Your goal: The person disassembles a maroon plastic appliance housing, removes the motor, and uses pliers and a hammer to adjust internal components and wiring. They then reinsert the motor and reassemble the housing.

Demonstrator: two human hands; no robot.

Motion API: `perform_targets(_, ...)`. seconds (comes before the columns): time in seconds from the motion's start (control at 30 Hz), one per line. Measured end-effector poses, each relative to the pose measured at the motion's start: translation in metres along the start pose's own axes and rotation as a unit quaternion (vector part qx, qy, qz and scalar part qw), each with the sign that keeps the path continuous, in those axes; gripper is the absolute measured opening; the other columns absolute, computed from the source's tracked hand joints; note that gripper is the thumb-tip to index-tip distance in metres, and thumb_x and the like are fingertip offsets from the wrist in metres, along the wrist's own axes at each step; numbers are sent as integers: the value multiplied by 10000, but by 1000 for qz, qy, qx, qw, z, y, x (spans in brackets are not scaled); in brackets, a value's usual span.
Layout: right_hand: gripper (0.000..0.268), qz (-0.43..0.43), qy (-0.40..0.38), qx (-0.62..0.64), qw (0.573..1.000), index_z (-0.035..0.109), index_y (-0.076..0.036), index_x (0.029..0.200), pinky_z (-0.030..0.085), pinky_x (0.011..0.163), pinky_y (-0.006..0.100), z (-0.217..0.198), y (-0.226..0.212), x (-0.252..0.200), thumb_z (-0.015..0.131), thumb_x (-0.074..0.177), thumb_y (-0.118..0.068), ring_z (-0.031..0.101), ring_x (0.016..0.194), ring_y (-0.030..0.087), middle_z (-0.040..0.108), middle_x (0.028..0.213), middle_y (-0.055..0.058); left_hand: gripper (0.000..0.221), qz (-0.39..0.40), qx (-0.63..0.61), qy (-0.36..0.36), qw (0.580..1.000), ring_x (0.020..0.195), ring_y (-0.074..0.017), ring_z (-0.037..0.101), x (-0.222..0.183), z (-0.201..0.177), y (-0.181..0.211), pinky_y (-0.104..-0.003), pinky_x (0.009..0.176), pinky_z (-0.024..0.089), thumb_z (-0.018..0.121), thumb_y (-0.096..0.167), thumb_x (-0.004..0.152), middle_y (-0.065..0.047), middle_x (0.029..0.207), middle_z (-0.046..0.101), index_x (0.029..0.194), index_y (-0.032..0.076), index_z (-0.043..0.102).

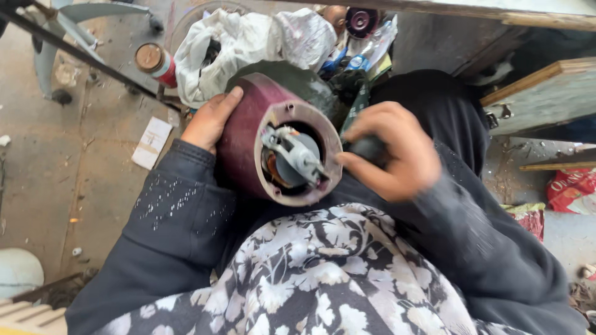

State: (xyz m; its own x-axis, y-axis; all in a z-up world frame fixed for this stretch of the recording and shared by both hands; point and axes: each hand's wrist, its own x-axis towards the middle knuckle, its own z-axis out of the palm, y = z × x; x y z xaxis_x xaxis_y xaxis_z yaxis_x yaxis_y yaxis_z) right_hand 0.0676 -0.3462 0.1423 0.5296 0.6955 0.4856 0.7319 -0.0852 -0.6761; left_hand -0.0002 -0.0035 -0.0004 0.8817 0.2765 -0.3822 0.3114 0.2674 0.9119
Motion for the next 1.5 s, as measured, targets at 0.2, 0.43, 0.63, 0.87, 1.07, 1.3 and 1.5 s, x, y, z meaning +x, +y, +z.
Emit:
perform_targets(0.2, 410, 224, -37, 428, 875, 448, -20, 1313, 566, 901, 337, 36, 47, -18, 618, 945, 43, 655, 1010, 186, 601, 1197, 142, 475, 14, 23, 5, 1000, 877, -111, 651, -5, 0, -2, -253, 824, 522, 668, 427, 985, -47, 1012, 728, 1143, -21, 677)
perform_targets(0.43, 386, 288, -119, 576, 756, 481, 48, 1363, 568, 837, 375, 16, 39, -12, 488, 1073, -205, 687, 904, 247, 664, 1172, 239, 505, -8, 7, 9, 1000, 881, -111, 662, -2, 2, 2, -253, 827, 528, 675, 453, 952, -49, 1014, 736, 1136, -17, 683)
perform_targets(0.63, 755, 345, -132, 528, 765, 622, 88, 1134, 454, 559, 297, 18, 47, -20, 264, 1101, -576, 550, 561, 169, 603, 685, 98, 512, -9, 17, 24, 1000, 867, -114, 650, -1, 1, -2, -255, 809, 523, 678, 461, 956, -57, 999, 723, 1136, -18, 681)
perform_targets(0.87, 782, 356, -90, 546, 753, 667, 111, 1071, 372, 446, 264, 12, 64, -15, 306, 1133, -580, 418, 460, 94, 500, 578, 0, 532, -8, 8, 19, 1000, 884, -114, 663, -3, 6, 2, -253, 819, 535, 689, 460, 945, -68, 1016, 727, 1154, -29, 669)
perform_targets(1.07, 413, 175, -7, 157, 972, 588, -22, 1330, 493, 638, 288, 4, 60, -1, 680, 987, -234, 567, 732, 169, 624, 999, 111, 527, -2, 7, 18, 1000, 888, -113, 666, -7, 11, 6, -251, 820, 539, 690, 451, 941, -63, 1021, 732, 1165, -25, 671)
perform_targets(1.3, 441, -19, -58, -54, 997, 685, -81, 1221, 545, 857, 367, 23, 7, -4, 874, 862, -254, 668, 989, 275, 677, 1123, 118, 463, 46, 22, -11, 999, 907, -86, 647, -16, 22, 11, -241, 845, 525, 681, 402, 982, -34, 1037, 723, 1180, -16, 675)
perform_targets(1.5, 570, -39, -79, -107, 990, 657, 21, 1229, 528, 880, 406, 37, -13, 4, 845, 820, -328, 648, 988, 329, 668, 1117, 162, 397, 66, -6, -27, 997, 921, -68, 641, -24, 35, 17, -233, 853, 525, 689, 336, 985, -14, 1057, 721, 1199, 2, 669)
